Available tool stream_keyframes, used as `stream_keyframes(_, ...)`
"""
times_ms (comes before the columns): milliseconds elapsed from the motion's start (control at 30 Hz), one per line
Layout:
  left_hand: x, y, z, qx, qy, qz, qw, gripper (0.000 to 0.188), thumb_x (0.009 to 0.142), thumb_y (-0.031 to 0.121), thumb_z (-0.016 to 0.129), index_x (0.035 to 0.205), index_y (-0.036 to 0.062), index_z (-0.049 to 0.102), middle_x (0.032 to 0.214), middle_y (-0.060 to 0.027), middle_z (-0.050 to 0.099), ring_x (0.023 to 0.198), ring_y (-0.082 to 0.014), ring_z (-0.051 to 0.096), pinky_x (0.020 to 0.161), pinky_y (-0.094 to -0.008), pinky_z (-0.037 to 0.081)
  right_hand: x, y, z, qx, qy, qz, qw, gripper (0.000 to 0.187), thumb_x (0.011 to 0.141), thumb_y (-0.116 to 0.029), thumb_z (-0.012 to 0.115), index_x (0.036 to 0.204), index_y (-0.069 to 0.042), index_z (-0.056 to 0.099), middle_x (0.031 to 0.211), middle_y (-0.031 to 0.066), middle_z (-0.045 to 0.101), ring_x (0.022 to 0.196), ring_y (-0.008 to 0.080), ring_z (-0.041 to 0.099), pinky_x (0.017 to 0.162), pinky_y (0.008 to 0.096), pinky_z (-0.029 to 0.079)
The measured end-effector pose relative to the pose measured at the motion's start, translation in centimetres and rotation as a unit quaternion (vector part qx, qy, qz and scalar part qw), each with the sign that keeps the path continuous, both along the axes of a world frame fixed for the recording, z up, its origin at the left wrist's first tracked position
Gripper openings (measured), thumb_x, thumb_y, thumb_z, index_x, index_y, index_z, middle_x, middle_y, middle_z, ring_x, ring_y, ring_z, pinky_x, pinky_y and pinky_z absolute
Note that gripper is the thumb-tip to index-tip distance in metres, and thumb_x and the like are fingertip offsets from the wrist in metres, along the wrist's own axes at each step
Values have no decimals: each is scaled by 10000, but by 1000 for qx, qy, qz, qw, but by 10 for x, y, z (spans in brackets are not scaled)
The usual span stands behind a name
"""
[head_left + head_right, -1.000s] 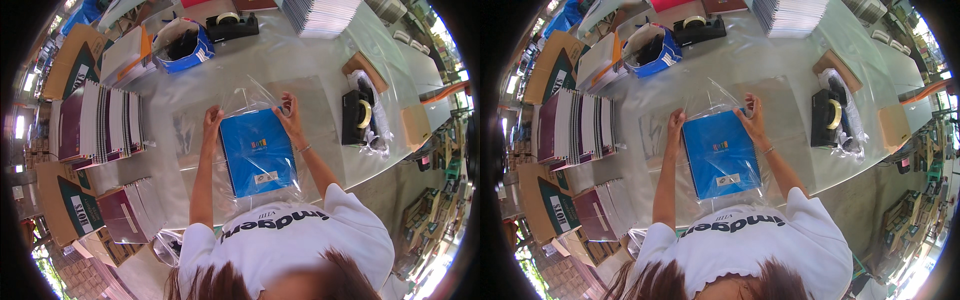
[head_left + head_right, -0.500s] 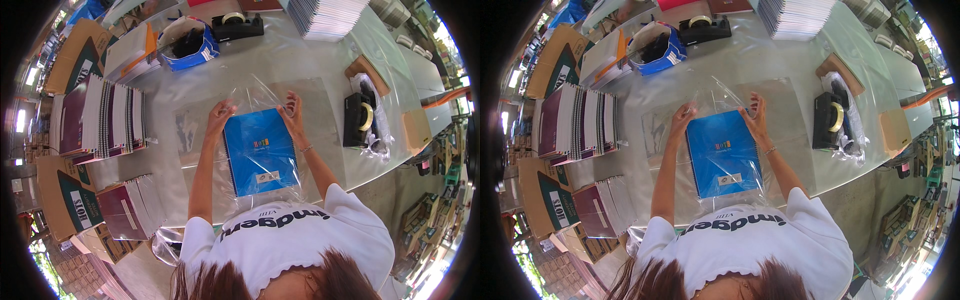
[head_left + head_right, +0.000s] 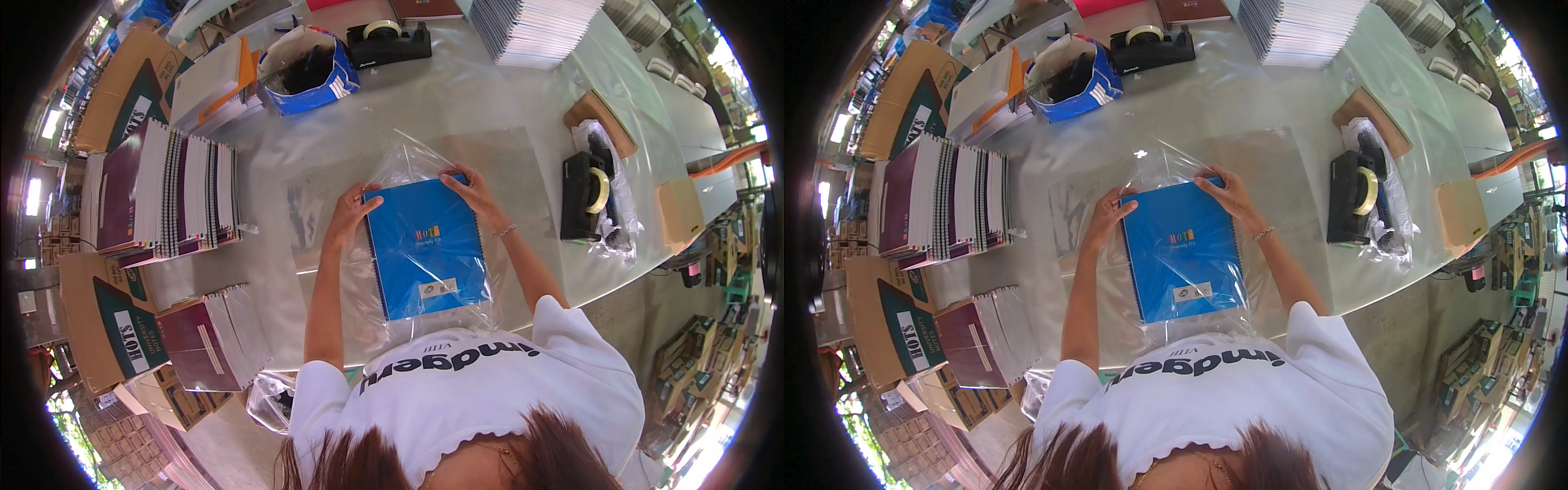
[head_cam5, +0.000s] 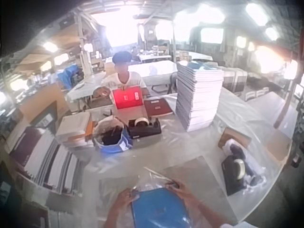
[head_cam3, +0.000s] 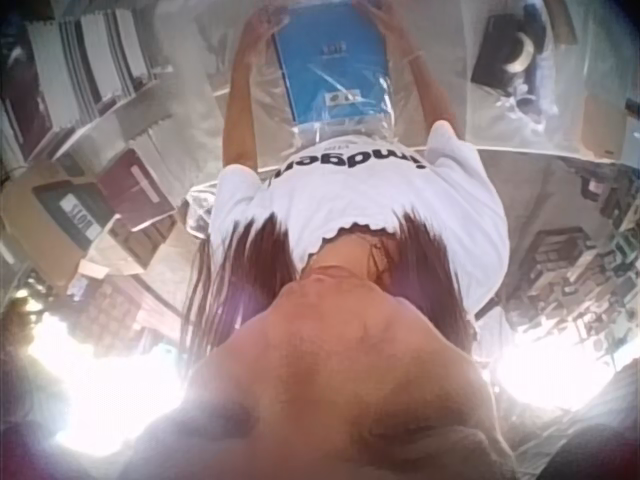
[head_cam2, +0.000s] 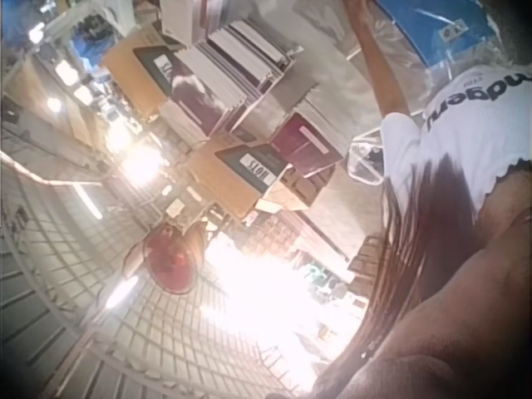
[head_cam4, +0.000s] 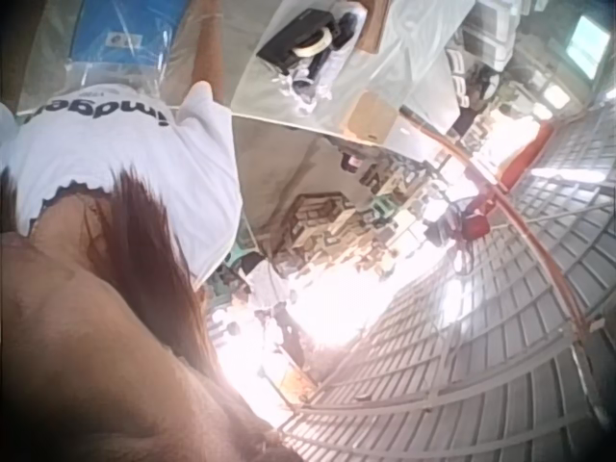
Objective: The person places a notebook into a plastic sleeve and seals it using tape from a dispenser. They move stacks of notebooks between the table and cardboard boxes.
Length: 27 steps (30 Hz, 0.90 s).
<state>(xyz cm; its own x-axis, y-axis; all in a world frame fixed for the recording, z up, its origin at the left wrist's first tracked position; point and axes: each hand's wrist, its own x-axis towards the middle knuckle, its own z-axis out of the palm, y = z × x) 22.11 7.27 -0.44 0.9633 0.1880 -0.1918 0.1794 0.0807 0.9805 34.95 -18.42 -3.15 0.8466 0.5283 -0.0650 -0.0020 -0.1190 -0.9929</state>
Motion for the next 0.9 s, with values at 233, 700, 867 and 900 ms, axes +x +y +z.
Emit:
stream_keyframes(233, 21, 8, 21, 67, 86, -69, 992, 233, 832, 225, 690, 937, 17, 696, 884, -34, 672, 870, -114, 585, 834, -257, 428, 6, -1, 31, -34, 84, 74, 993, 329, 853, -335, 683, 944, -18, 692, 871, 11, 653, 810, 70, 567, 703, 228, 460)
stream_keyframes(700, 62, 24, 3, 231, 213, -158, 936, 274, 762, 246, 728, 918, 23, 695, 825, -70, 690, 781, -168, 629, 756, -292, 471, 56, 21, 8, -192, 72, 165, 965, 301, 808, -314, 716, 923, -36, 720, 809, 50, 671, 776, 137, 589, 691, 282, 449)
stream_keyframes(867, 60, 5, 1, 379, 161, -84, 908, 204, 721, 124, 741, 897, 43, 678, 861, -127, 677, 855, -282, 652, 781, -350, 496, 54, 39, 17, -320, 29, 148, 935, 223, 769, -260, 727, 851, -53, 739, 713, 86, 670, 703, 154, 599, 633, 316, 458)
stream_keyframes(900, 61, -8, 2, 427, 75, 21, 901, 226, 735, 126, 728, 941, 61, 661, 932, -142, 656, 922, -313, 627, 801, -367, 488, 57, 37, 10, -324, 1, 142, 935, 193, 751, -219, 713, 839, -50, 739, 704, 103, 669, 686, 167, 607, 619, 325, 460)
